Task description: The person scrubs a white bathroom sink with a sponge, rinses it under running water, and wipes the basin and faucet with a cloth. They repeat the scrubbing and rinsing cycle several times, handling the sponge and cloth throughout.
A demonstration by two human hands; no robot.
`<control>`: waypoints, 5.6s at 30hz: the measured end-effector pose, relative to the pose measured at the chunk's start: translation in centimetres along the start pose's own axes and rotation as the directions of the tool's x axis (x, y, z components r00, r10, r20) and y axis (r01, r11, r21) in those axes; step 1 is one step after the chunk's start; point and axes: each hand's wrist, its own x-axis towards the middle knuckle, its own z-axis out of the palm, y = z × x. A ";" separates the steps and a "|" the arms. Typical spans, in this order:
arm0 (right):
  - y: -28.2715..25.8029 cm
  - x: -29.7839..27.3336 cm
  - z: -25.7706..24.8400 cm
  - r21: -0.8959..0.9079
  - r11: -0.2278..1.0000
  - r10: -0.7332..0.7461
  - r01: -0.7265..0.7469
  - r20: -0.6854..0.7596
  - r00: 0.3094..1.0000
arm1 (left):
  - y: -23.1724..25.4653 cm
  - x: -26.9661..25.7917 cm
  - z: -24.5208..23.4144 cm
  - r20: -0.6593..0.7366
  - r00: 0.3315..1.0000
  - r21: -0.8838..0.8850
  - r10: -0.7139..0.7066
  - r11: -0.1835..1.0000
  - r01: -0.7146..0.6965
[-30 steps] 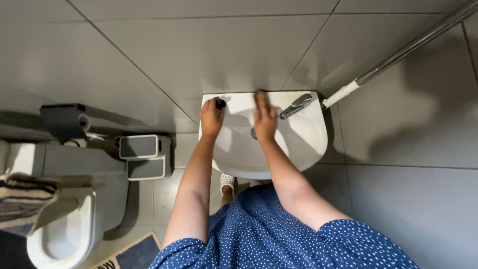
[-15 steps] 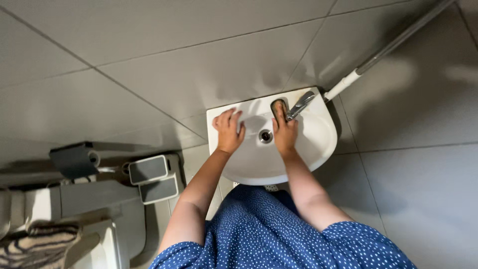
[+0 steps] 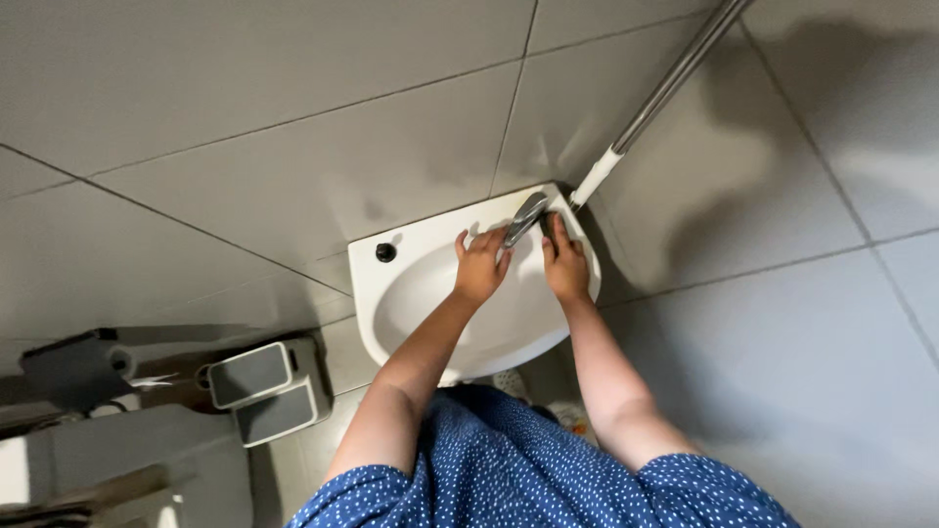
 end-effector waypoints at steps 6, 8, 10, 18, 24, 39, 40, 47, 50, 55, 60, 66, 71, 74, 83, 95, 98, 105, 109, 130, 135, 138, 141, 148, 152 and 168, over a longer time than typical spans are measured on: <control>2.3 3.4 -0.6 0.183 0.980 0.061 -0.076 0.089 0.994 | 1.3 0.3 1.1 -0.036 0.994 0.085 -0.103 0.991 0.106; 2.0 4.8 -1.1 0.462 0.885 0.059 -0.062 0.022 0.998 | 1.9 0.1 0.6 -0.007 0.991 0.102 -0.137 0.985 0.137; 0.3 5.8 -0.7 0.712 0.701 0.103 -0.046 -0.037 0.994 | 1.9 -0.2 -0.5 0.000 0.990 0.119 -0.140 0.983 0.139; -12.2 4.4 5.4 0.749 0.614 -0.129 0.247 -0.214 0.968 | 0.8 -3.5 -7.1 -0.297 0.945 0.007 -0.136 0.989 0.145; -16.4 7.0 6.9 0.736 0.650 0.181 0.189 -0.392 0.902 | -3.5 -4.2 -17.0 -0.416 0.900 0.080 -0.130 0.981 0.178; -24.5 2.0 7.8 0.966 0.195 0.448 -0.172 0.068 0.892 | -13.1 -7.5 -26.3 -0.390 0.917 0.023 -0.084 0.995 0.101; -25.7 0.5 9.6 0.908 0.417 0.324 -0.045 -0.102 0.940 | -13.3 -7.8 -26.5 -0.395 0.914 0.012 -0.093 0.994 0.106; -32.5 -1.4 15.8 0.522 0.762 -0.088 0.382 -0.501 0.861 | -15.6 -9.7 -30.4 -0.421 0.893 -0.017 -0.159 0.986 0.168; -32.4 -1.1 13.7 0.820 0.566 0.243 0.086 -0.266 0.933 | -16.4 -11.4 -32.1 -0.447 0.881 -0.003 -0.156 0.985 0.172; -40.7 -8.5 16.7 0.634 0.707 -0.249 0.312 -0.190 0.950 | -16.7 -12.1 -32.4 -0.436 0.875 -0.037 -0.210 0.976 0.216; -41.3 -6.3 12.0 0.628 0.632 -0.239 0.454 -0.400 0.885 | -16.5 -12.2 -32.9 -0.476 0.858 -0.021 -0.194 0.978 0.210; -39.9 -7.9 14.2 0.499 0.830 -0.264 0.251 -0.045 0.963 | -17.2 -12.2 -32.4 -0.465 0.866 -0.034 -0.186 0.981 0.193; -36.9 -0.1 9.3 0.530 0.779 -0.110 0.334 -0.409 0.906 | -16.2 -10.6 -30.8 -0.427 0.895 -0.028 -0.127 0.992 0.127; -31.8 3.2 6.2 0.703 0.710 0.199 0.052 -0.270 0.942 | -15.4 -9.8 -30.0 -0.445 0.892 0.005 -0.076 0.996 0.088; -26.8 7.9 5.1 0.502 0.833 -0.009 0.233 -0.409 0.913 | -8.2 -3.1 -24.0 -0.344 0.929 -0.027 0.133 0.988 -0.152; -17.2 16.6 -2.8 0.894 0.431 0.334 0.121 -0.283 0.899 | -0.4 4.3 -15.3 -0.325 0.930 -0.066 0.174 0.976 -0.206; -13.9 18.4 -3.0 0.861 0.483 0.434 0.160 -0.395 0.810 | 1.0 5.3 -13.2 -0.347 0.925 -0.071 0.153 0.979 -0.189; -12.4 15.3 1.5 0.883 0.467 0.268 0.046 -0.192 0.944 | 3.5 7.0 -8.4 -0.349 0.931 -0.095 0.109 0.984 -0.151; -12.0 15.8 -2.1 0.944 0.243 0.491 -0.221 0.076 0.868 | 4.0 7.5 -6.4 -0.381 0.921 -0.076 0.088 0.989 -0.126; -17.0 0.8 -1.5 0.513 0.812 -0.431 0.280 0.201 0.880 | -4.6 -3.5 -11.7 -0.481 0.813 0.095 -0.327 0.903 0.419; -17.2 -3.1 3.0 0.422 0.850 -0.350 0.316 0.004 0.937 | -8.3 -5.5 -13.0 -0.381 0.870 -0.019 -0.312 0.944 0.330; -16.5 -4.3 6.2 0.013 0.926 -0.373 0.377 -0.117 0.921 | -9.9 -6.3 -14.2 -0.352 0.879 -0.058 -0.323 0.944 0.324; -18.6 -5.6 9.3 -0.114 0.846 -0.531 0.521 -0.082 0.843 | -10.6 -7.6 -17.4 -0.462 0.866 -0.109 -0.194 0.981 0.161; -21.3 -12.0 10.6 0.232 0.660 -0.752 0.715 0.199 0.629 | -11.0 -9.3 -22.1 -0.477 0.848 -0.193 -0.232 0.969 0.156; -17.8 -11.1 4.6 0.391 0.765 -0.637 0.512 0.338 0.693 | -10.2 -9.9 -20.3 -0.372 0.908 -0.229 -0.194 0.967 0.112; -19.0 -2.2 9.0 0.156 0.511 -0.859 0.845 0.048 0.510 | -11.7 -12.6 1.2 0.210 0.957 0.287 -0.199 0.948 0.134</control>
